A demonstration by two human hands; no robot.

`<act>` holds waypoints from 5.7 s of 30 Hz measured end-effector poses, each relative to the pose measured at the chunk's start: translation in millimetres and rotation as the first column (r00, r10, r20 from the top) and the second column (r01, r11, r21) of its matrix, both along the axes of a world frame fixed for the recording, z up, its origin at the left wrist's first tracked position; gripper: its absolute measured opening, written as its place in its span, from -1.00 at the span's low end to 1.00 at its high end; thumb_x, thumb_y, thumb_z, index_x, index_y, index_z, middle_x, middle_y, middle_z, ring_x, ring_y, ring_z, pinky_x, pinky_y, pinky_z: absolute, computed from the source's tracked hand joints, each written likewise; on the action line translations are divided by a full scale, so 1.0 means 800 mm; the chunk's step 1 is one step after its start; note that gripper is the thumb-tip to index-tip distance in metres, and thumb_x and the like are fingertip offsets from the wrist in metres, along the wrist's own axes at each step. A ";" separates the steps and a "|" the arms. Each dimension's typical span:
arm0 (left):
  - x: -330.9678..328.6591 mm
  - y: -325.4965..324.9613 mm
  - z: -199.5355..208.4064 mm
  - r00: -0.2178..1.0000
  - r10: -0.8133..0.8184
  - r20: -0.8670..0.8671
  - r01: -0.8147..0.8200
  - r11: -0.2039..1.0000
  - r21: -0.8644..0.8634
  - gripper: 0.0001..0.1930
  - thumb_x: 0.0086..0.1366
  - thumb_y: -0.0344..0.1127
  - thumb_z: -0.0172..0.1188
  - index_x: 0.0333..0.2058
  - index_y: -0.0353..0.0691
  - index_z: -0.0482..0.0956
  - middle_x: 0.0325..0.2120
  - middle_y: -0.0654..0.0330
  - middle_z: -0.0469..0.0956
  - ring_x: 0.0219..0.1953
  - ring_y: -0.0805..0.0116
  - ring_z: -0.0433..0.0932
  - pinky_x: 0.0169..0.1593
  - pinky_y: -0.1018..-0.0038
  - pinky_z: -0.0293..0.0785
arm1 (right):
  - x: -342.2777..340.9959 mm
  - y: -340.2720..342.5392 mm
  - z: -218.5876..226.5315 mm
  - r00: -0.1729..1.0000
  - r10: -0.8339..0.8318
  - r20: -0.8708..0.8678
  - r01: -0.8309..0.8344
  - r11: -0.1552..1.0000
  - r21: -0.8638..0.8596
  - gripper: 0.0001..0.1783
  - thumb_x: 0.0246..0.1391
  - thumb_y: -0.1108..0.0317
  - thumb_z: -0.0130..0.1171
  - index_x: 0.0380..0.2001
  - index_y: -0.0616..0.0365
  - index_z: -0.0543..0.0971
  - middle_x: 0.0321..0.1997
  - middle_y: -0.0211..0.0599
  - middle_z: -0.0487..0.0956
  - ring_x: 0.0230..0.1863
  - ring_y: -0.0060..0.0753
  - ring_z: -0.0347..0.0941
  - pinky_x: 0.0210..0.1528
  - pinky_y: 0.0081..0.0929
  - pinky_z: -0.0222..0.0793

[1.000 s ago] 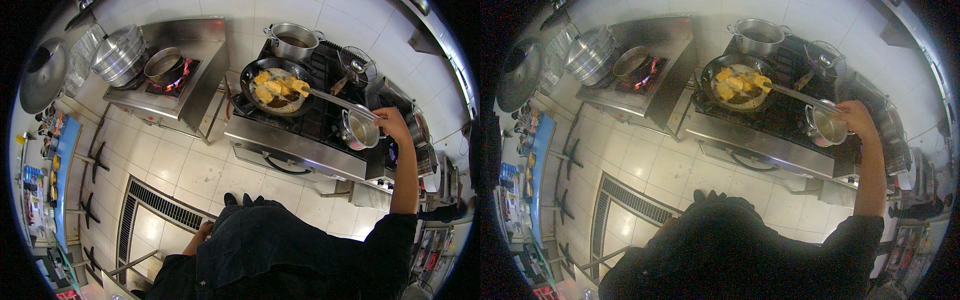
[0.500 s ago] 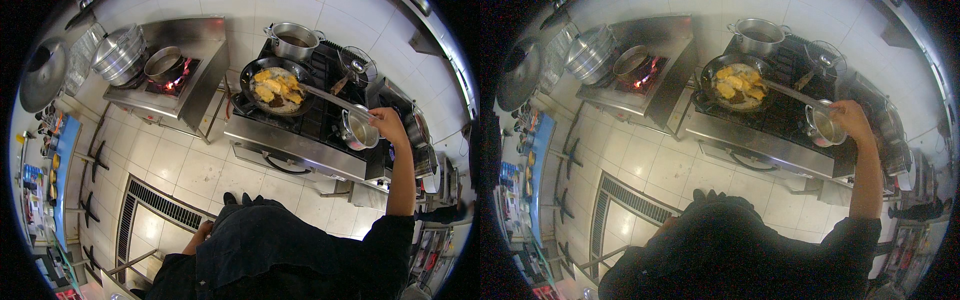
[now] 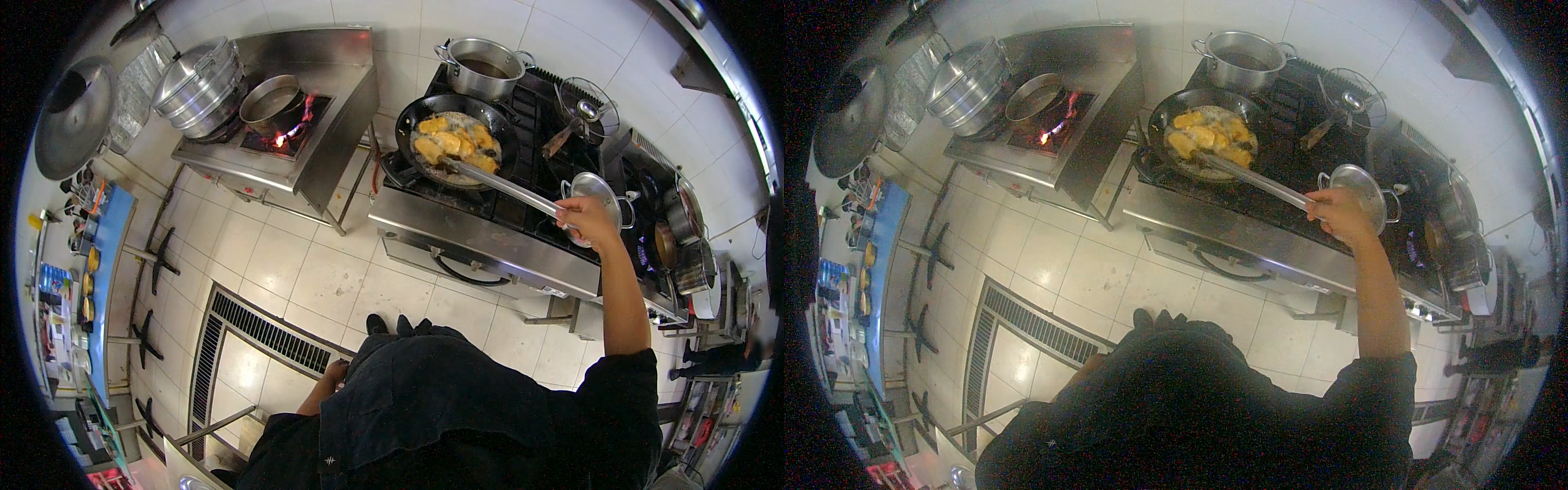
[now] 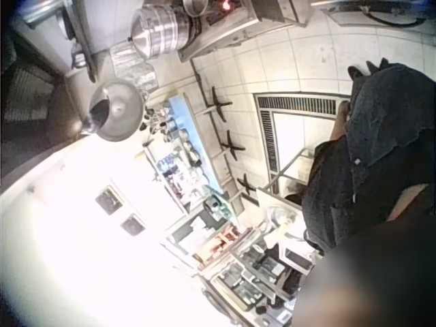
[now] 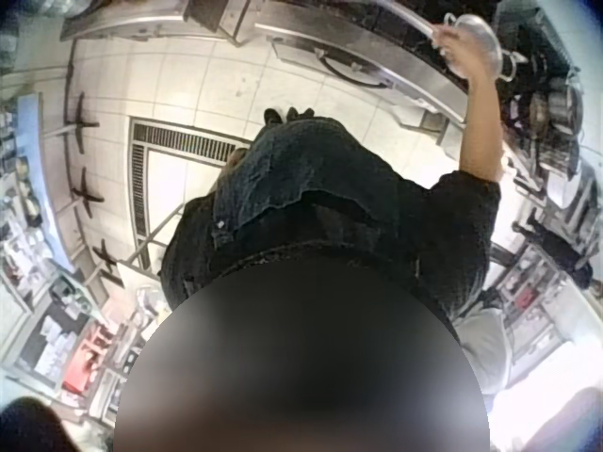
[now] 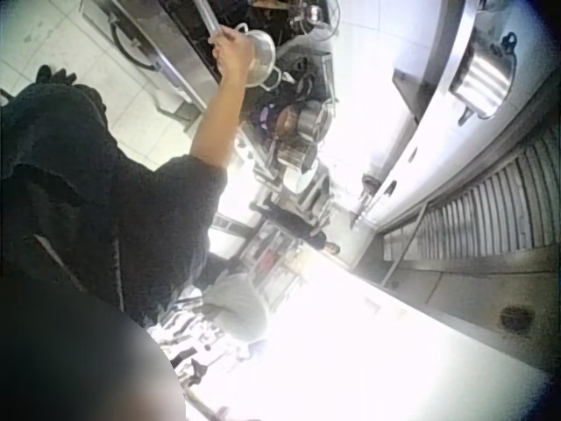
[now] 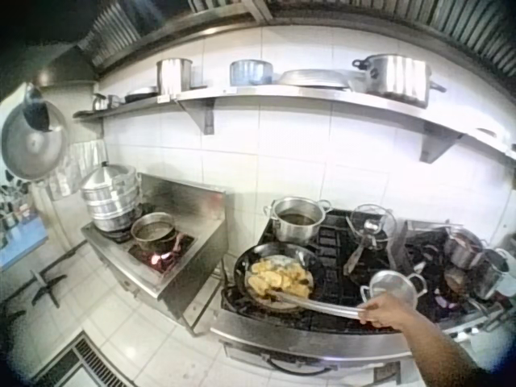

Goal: The person fries food items in a pan on a gas stove, using tongs to flip and arrange them. They then move to a prep station to wash a plastic container and pour a red powder from a packet into a jar. The person returns to the stove to continue frying the food.

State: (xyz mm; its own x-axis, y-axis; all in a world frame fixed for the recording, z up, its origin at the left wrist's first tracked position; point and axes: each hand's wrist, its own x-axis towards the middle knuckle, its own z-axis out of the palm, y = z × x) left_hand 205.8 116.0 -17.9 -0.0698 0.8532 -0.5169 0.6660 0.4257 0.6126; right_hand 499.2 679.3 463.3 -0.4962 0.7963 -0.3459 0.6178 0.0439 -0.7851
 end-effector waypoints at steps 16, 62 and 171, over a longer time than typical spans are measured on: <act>0.010 -0.007 -0.065 0.840 0.491 0.232 -0.446 0.867 -0.221 -0.64 0.13 -0.18 0.01 -0.21 -0.32 0.54 -0.26 -0.08 0.55 -0.24 -0.01 0.53 -0.17 0.32 0.42 | -0.011 0.014 -0.061 0.980 -0.110 -0.166 0.069 0.969 -0.236 -0.69 0.02 0.33 0.15 -0.18 0.26 0.50 -0.49 -0.33 0.54 -0.71 -0.69 0.22 -0.75 -0.73 0.02; -0.023 0.016 -0.015 0.972 -0.235 -0.017 0.227 0.954 -0.197 -0.76 0.02 -0.26 0.10 -0.30 -0.15 0.57 -0.21 0.02 0.53 -0.10 0.03 0.47 -0.06 0.26 0.43 | 0.044 -0.073 0.043 0.938 0.023 0.347 -0.262 0.704 0.661 -0.66 -0.06 0.26 0.17 -0.15 0.09 0.56 -0.20 -0.01 0.55 -0.17 -0.03 0.48 -0.11 -0.29 0.36; -0.001 -0.016 -0.081 0.988 0.157 0.004 -0.155 0.979 -0.129 -0.67 0.14 -0.20 -0.03 -0.24 -0.27 0.56 -0.16 -0.04 0.50 -0.09 0.01 0.46 0.02 0.30 0.37 | -0.043 -0.010 -0.084 0.866 -0.149 0.477 -0.414 0.320 0.852 -0.67 0.04 0.33 0.00 -0.07 0.04 0.45 -0.33 -0.23 0.45 -0.47 -0.23 0.52 -0.48 -0.33 0.48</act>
